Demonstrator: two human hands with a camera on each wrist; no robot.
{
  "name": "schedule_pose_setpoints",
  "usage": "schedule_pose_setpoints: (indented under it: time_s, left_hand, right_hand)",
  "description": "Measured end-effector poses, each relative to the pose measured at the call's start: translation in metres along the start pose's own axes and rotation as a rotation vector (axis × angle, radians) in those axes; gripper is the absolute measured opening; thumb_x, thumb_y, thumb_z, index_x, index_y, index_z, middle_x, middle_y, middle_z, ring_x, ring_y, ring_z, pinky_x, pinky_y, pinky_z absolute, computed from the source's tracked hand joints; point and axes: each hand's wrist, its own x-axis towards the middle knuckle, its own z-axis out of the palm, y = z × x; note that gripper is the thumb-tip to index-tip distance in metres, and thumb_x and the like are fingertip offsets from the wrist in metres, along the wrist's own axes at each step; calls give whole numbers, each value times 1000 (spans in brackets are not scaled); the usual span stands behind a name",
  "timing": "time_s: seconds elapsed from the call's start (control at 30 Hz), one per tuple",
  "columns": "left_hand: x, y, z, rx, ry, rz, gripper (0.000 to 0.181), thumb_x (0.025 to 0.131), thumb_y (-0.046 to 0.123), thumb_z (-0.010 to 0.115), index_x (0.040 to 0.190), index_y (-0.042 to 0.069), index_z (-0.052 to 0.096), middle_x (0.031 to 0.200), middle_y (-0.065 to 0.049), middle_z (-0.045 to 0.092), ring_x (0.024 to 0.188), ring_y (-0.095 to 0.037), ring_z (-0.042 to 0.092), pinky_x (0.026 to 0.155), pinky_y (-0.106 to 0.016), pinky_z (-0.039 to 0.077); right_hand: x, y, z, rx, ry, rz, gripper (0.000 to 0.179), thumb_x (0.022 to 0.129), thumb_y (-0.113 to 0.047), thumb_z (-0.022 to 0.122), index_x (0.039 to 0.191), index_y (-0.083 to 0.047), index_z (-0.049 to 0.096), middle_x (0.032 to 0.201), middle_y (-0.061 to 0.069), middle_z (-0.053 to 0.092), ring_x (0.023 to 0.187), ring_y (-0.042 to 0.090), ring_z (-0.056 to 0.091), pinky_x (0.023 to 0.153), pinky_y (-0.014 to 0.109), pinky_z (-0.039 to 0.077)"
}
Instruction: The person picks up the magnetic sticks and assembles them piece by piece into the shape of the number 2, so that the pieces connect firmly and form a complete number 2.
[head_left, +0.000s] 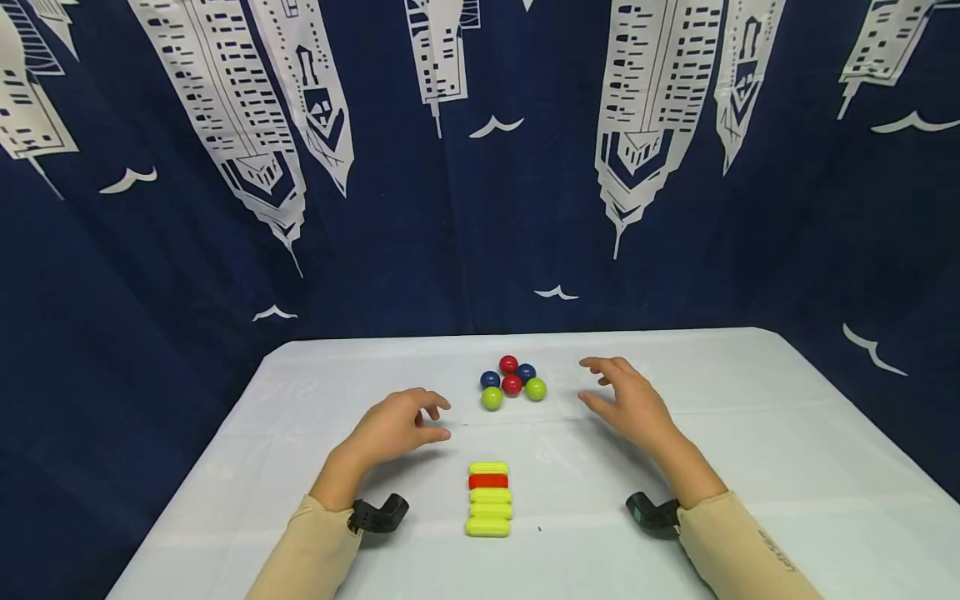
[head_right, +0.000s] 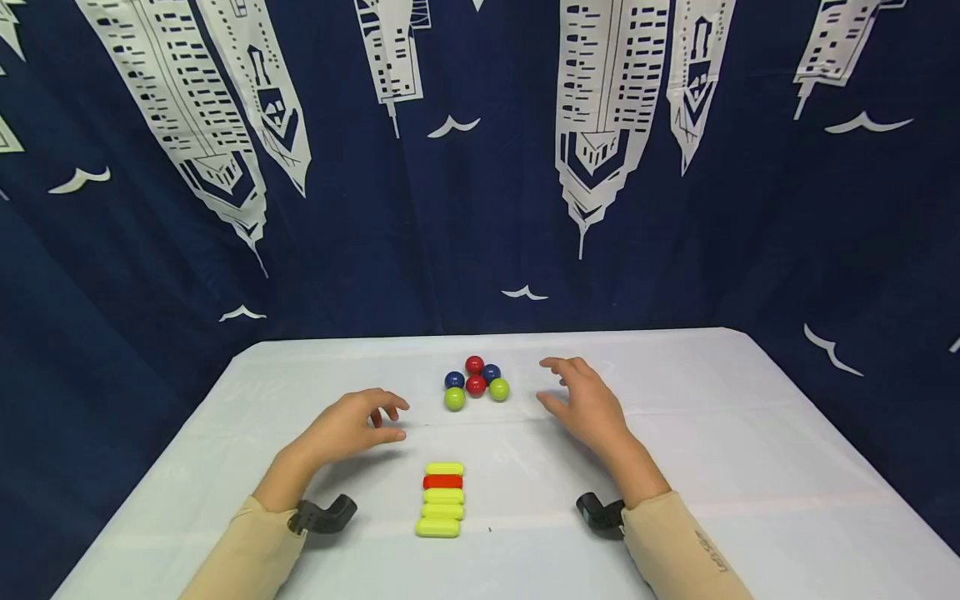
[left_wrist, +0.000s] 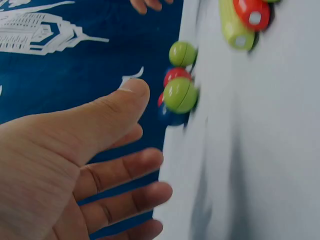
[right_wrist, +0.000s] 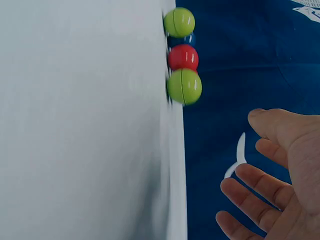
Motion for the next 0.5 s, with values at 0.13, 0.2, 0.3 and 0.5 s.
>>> schedule_pose_setpoints:
  time_s: [0.13, 0.2, 0.3, 0.5]
  left_hand:
    - [3, 2, 12, -143, -67, 99, 34, 87, 25, 78, 117, 13, 71, 101, -1, 71, 81, -11, 57, 69, -24, 47]
    - [4, 4, 17, -208, -101, 125, 32, 87, 23, 78, 117, 12, 71, 102, -2, 71, 83, -12, 58, 69, -23, 47]
    - [5, 7, 24, -274, -146, 131, 30, 88, 21, 77, 115, 12, 71, 100, -1, 71, 81, -13, 58, 69, -23, 47]
    - [7, 12, 36, -306, -198, 127, 26, 87, 20, 77, 111, 13, 71, 97, 1, 68, 79, -12, 57, 72, -21, 47]
  right_hand:
    - [6, -3, 8, 145, -5, 11, 44, 91, -18, 72, 132, -10, 59, 122, 16, 64, 104, 32, 67, 88, 51, 54]
    - [11, -5, 13, 207, -17, 28, 43, 91, -17, 72, 131, -10, 59, 121, 17, 64, 102, 31, 67, 87, 48, 56]
    - [18, -9, 21, 279, -35, 64, 41, 91, -16, 72, 130, -9, 60, 120, 18, 65, 100, 31, 68, 86, 46, 57]
    - [29, -15, 37, 353, -56, 158, 38, 92, -18, 71, 128, -10, 62, 123, 18, 66, 104, 31, 66, 88, 45, 55]
